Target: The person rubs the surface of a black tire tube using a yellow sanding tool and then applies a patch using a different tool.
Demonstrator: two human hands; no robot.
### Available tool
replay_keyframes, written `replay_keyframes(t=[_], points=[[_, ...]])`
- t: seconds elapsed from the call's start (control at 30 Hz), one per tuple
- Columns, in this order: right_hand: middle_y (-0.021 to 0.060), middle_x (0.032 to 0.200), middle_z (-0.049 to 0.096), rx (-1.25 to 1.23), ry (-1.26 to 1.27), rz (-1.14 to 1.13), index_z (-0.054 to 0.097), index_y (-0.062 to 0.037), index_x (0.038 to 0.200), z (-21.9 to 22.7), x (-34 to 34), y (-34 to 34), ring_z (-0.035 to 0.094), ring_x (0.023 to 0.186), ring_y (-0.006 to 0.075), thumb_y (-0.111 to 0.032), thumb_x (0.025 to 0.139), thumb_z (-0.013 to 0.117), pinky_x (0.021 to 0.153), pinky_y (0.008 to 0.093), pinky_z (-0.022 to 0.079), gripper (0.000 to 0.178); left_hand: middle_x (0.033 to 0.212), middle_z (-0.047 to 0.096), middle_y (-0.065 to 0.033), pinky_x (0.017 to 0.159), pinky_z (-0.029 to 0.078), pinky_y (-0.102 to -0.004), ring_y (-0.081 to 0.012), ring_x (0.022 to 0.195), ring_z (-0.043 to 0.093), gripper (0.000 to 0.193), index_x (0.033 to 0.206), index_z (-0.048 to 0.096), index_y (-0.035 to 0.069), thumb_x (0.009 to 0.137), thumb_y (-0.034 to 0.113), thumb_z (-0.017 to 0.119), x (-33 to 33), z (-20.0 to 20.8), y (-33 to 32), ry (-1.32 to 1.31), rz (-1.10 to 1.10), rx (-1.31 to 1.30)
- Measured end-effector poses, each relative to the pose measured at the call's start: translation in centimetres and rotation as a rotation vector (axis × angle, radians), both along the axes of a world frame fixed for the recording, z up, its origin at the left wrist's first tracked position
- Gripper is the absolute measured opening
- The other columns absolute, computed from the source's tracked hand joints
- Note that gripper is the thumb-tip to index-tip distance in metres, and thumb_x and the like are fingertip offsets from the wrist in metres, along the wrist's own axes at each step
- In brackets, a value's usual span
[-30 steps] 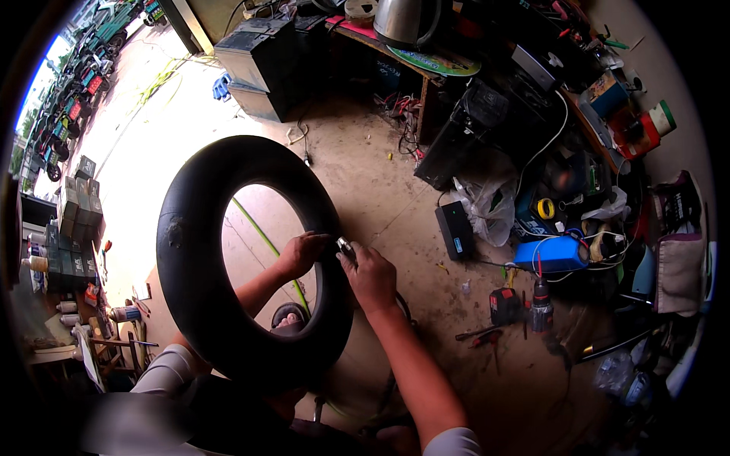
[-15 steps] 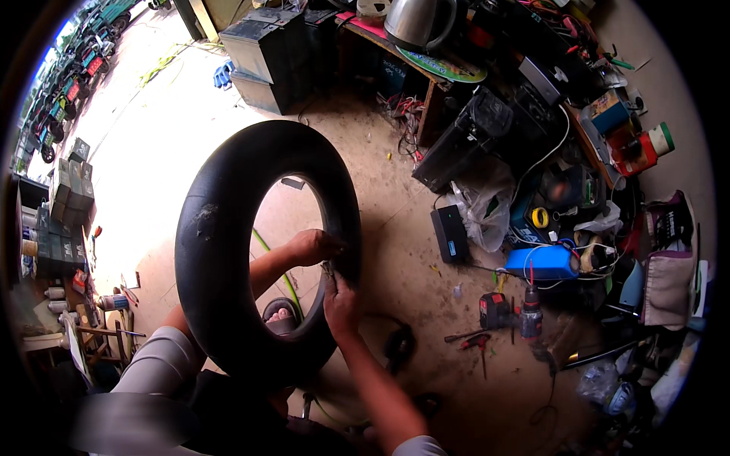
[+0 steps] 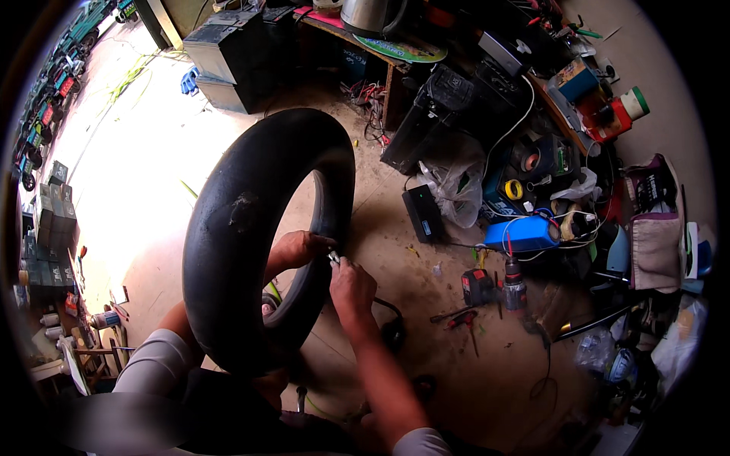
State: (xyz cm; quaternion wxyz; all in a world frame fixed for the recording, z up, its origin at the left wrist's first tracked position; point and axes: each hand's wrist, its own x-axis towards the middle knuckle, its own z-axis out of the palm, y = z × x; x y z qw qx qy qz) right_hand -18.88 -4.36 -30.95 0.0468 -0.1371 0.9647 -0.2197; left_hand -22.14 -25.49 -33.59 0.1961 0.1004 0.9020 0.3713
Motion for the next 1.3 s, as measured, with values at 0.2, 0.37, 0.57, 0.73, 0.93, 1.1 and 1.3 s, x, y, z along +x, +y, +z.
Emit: replay_keyframes(t=[0.2, 0.37, 0.57, 0.73, 0.93, 1.1, 1.3], points=[[0.0169, 0.088, 0.077, 0.063, -0.04, 0.127, 0.076, -0.0089, 0.096, -0.7, -2.2, 1.9, 0.077, 0.084, 0.0391, -0.029, 0.107, 0.071, 0.076, 0.0512, 0.061, 0.023, 0.113, 0.082, -0.014, 0.089, 0.06, -0.0483, -0.0385, 0.098, 0.077, 0.032, 0.136, 0.081, 0.031, 0.11, 0.031, 0.062, 0.2, -1.0, 0.2, -0.025, 0.026, -0.128], [0.0162, 0.087, 0.077, 0.063, 0.019, 0.219, 0.076, -0.0089, 0.095, -1.1, -3.1, 1.3, 0.077, 0.083, 0.0387, -0.028, 0.106, 0.071, 0.076, 0.0507, 0.062, 0.022, 0.113, 0.082, -0.0142, 0.089, 0.06, -0.0486, -0.0387, 0.097, 0.076, 0.032, 0.135, 0.08, 0.03, 0.109, 0.03, 0.063, 0.5, -2.7, 0.6, 0.013, 0.014, -0.097], [0.0163, 0.09, 0.08, 0.18, -0.003, 0.258, 0.079, -0.0089, 0.088, -5.5, -3.5, 1.8, 0.08, 0.088, 0.0384, -0.021, 0.103, 0.072, 0.077, 0.0482, 0.064, 0.021, 0.113, 0.082, -0.0144, 0.089, 0.06, -0.049, -0.0389, 0.097, 0.076, 0.032, 0.135, 0.08, 0.029, 0.108, 0.03, 0.064, 0.5, -4.8, 1.2, 0.076, 0.006, -0.039], [0.0182, 0.088, 0.08, 0.175, 0.047, 0.304, 0.083, -0.007, 0.087, -8.3, -4.0, 2.1, 0.081, 0.087, 0.0393, -0.018, 0.1, 0.072, 0.078, 0.0492, 0.065, 0.02, 0.113, 0.081, -0.0145, 0.088, 0.059, -0.0493, -0.0391, 0.096, 0.075, 0.032, 0.135, 0.08, 0.028, 0.108, 0.029, 0.065, 0.0, -5.3, 1.2, 0.134, -0.021, -0.021], [0.0201, 0.089, 0.081, 0.099, -0.275, 0.121, 0.085, -0.0073, 0.09, -2.0, -5.0, 0.6, 0.08, 0.087, 0.0413, -0.027, 0.1, 0.075, 0.079, 0.0507, 0.064, 0.024, 0.112, 0.081, -0.0147, 0.088, 0.059, -0.0497, -0.0394, 0.096, 0.074, 0.032, 0.135, 0.08, 0.026, 0.107, 0.028, 0.066, 0.0, -6.8, 0.0, 0.169, -0.009, 0.064], [0.0195, 0.089, 0.079, 0.091, -0.272, 0.14, 0.083, -0.0083, 0.09, -2.6, -4.7, 0.0, 0.078, 0.086, 0.0422, -0.029, 0.101, 0.074, 0.078, 0.0522, 0.063, 0.025, 0.103, 0.079, -0.0177, 0.087, 0.059, -0.0504, -0.0404, 0.096, 0.074, 0.03, 0.132, 0.08, 0.024, 0.104, 0.024, 0.069, 0.2, -5.6, -0.8, 0.187, -0.011, -0.007], [0.0198, 0.09, 0.08, 0.148, -0.183, 0.208, 0.083, -0.0086, 0.092, -4.2, -4.5, 0.1, 0.078, 0.087, 0.0424, -0.034, 0.104, 0.071, 0.08, 0.0525, 0.063, 0.03, 0.098, 0.077, -0.0199, 0.086, 0.059, -0.0515, -0.0417, 0.095, 0.074, 0.029, 0.126, 0.082, 0.021, 0.102, 0.023, 0.067, -0.7, -6.4, -0.3, 0.174, -0.064, -0.081]])
